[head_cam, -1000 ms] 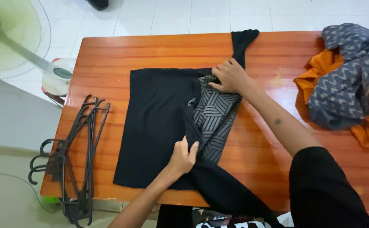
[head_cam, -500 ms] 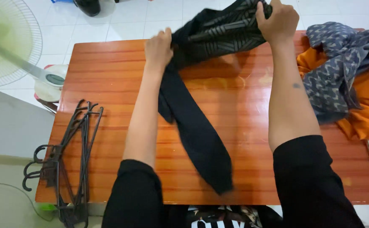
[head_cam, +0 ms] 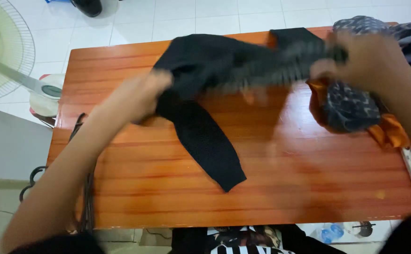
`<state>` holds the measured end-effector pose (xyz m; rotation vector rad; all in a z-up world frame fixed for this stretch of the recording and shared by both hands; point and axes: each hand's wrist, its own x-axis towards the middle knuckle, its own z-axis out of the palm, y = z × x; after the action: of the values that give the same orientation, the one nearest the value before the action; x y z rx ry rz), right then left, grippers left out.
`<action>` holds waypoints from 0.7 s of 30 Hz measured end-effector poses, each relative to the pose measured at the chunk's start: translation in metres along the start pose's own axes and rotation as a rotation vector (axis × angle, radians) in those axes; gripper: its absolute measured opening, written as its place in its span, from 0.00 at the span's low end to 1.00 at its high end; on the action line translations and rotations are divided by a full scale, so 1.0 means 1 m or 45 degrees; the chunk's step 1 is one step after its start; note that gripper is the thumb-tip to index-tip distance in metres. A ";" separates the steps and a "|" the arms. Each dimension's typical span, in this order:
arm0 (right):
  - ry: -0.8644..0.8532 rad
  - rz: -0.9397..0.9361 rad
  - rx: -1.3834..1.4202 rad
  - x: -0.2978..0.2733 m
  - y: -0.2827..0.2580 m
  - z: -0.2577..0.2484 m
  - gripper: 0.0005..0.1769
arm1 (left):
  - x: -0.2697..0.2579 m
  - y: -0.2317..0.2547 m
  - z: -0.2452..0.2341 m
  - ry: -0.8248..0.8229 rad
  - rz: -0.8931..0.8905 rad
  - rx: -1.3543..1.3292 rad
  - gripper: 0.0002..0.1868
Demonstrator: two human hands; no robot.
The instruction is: Smoothing out a black shirt on a wooden table and then placing it onto a plastic clothes hanger.
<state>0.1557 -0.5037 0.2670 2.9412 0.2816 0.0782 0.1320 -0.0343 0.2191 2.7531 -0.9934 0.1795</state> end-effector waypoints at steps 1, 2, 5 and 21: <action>0.000 0.000 -0.003 -0.034 0.002 0.007 0.34 | -0.031 0.022 0.002 0.002 0.000 -0.002 0.18; -0.287 -0.100 -0.150 -0.068 0.004 0.013 0.33 | -0.062 0.044 0.001 -0.234 -0.038 -0.002 0.22; -0.533 -0.308 -0.267 -0.122 0.044 0.071 0.33 | -0.131 0.060 0.014 -0.503 -0.064 -0.044 0.25; 0.062 -0.077 -0.089 0.028 0.033 0.094 0.26 | 0.017 -0.031 -0.002 0.109 -0.470 1.143 0.67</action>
<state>0.1958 -0.5468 0.1822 2.8625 0.3668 0.1484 0.1648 -0.0210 0.2197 3.6014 -0.3943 0.8506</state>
